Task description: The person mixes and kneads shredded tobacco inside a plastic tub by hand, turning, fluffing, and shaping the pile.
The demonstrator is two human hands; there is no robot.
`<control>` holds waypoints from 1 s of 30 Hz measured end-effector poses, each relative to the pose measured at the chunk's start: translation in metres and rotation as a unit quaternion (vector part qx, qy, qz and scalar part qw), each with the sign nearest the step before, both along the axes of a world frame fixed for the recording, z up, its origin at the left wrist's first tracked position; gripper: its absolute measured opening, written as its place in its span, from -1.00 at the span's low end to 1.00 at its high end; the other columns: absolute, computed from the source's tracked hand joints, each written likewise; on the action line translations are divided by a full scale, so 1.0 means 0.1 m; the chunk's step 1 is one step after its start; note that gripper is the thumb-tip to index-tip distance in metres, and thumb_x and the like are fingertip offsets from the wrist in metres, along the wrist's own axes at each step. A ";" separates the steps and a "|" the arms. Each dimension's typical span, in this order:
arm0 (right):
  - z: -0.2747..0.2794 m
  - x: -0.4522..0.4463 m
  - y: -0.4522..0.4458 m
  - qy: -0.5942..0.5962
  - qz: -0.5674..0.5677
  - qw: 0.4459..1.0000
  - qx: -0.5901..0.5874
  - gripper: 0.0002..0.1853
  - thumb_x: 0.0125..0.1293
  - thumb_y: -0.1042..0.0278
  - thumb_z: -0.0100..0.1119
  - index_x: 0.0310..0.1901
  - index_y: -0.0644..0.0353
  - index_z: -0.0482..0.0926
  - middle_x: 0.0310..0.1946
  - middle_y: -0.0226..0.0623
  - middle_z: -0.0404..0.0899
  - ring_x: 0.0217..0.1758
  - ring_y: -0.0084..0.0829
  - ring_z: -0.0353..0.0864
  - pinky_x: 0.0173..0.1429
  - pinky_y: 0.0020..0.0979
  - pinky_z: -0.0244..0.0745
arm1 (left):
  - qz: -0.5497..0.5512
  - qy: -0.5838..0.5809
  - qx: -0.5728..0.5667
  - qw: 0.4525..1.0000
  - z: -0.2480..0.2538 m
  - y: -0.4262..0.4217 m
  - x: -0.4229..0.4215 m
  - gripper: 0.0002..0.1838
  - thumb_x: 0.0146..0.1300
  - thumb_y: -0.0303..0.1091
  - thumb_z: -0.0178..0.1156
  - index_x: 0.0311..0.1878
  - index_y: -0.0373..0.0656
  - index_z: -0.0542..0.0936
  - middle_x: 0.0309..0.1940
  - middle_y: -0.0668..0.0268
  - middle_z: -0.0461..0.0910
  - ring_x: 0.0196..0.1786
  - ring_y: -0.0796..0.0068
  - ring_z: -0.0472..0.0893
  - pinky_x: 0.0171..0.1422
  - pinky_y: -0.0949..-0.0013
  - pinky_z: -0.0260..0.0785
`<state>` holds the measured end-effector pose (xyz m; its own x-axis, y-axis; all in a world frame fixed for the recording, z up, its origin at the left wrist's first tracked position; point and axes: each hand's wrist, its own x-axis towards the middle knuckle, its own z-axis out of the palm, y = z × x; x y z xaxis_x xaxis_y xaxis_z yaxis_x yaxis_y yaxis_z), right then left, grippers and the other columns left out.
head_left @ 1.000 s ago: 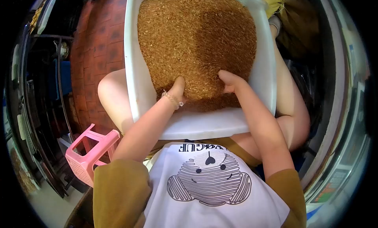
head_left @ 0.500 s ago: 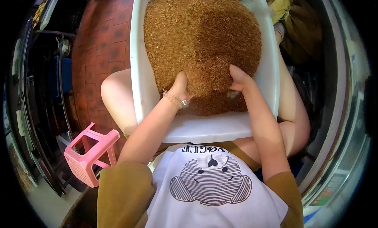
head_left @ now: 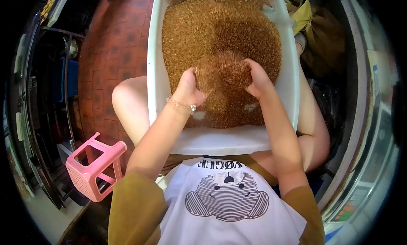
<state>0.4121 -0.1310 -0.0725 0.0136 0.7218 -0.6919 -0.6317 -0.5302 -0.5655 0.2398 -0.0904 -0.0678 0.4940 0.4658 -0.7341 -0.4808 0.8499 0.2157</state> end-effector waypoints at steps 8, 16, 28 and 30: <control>0.44 0.07 0.56 0.101 -0.161 0.976 0.105 -0.69 0.30 0.40 -0.28 -0.09 0.49 0.33 -0.07 0.05 0.44 0.03 -0.12 0.46 0.22 -0.11 0.36 | 0.143 -0.136 0.026 0.980 0.48 0.51 0.14 -0.56 0.28 -0.35 -0.27 0.15 -0.46 0.16 0.12 -0.11 0.28 0.19 0.09 0.32 0.29 0.08 0.22; 0.65 0.26 0.59 0.071 -0.124 0.975 0.171 -0.58 0.32 0.37 -0.31 0.15 0.42 0.18 0.14 0.04 0.28 0.24 -0.11 0.26 0.30 -0.05 0.19 | 0.104 -0.190 0.177 0.960 0.52 0.66 0.04 -0.44 0.24 -0.28 -0.17 0.21 -0.46 0.05 0.11 -0.10 0.24 0.26 0.06 0.19 0.38 0.06 0.04; -0.19 0.53 -0.51 -0.379 0.210 0.901 0.003 -0.64 0.26 0.26 -0.08 -0.03 0.31 0.50 -0.11 -0.20 0.56 -0.01 -0.38 0.50 0.14 -0.41 0.30 | -0.268 0.177 0.288 0.902 -0.25 -0.22 -0.42 -0.58 0.25 -0.24 -0.07 0.04 -0.38 0.44 -0.05 0.09 0.52 0.01 0.37 0.51 0.13 0.38 0.34; -0.18 0.50 -0.51 -0.503 0.321 0.803 0.005 -0.65 0.20 0.28 0.04 -0.04 0.30 0.51 -0.18 -0.23 0.59 -0.10 -0.43 0.53 0.03 -0.45 0.36 | -0.397 0.259 0.390 0.789 -0.27 -0.24 -0.38 -0.60 0.25 -0.26 -0.07 0.03 -0.35 0.46 -0.08 0.08 0.53 0.00 0.36 0.51 0.11 0.36 0.34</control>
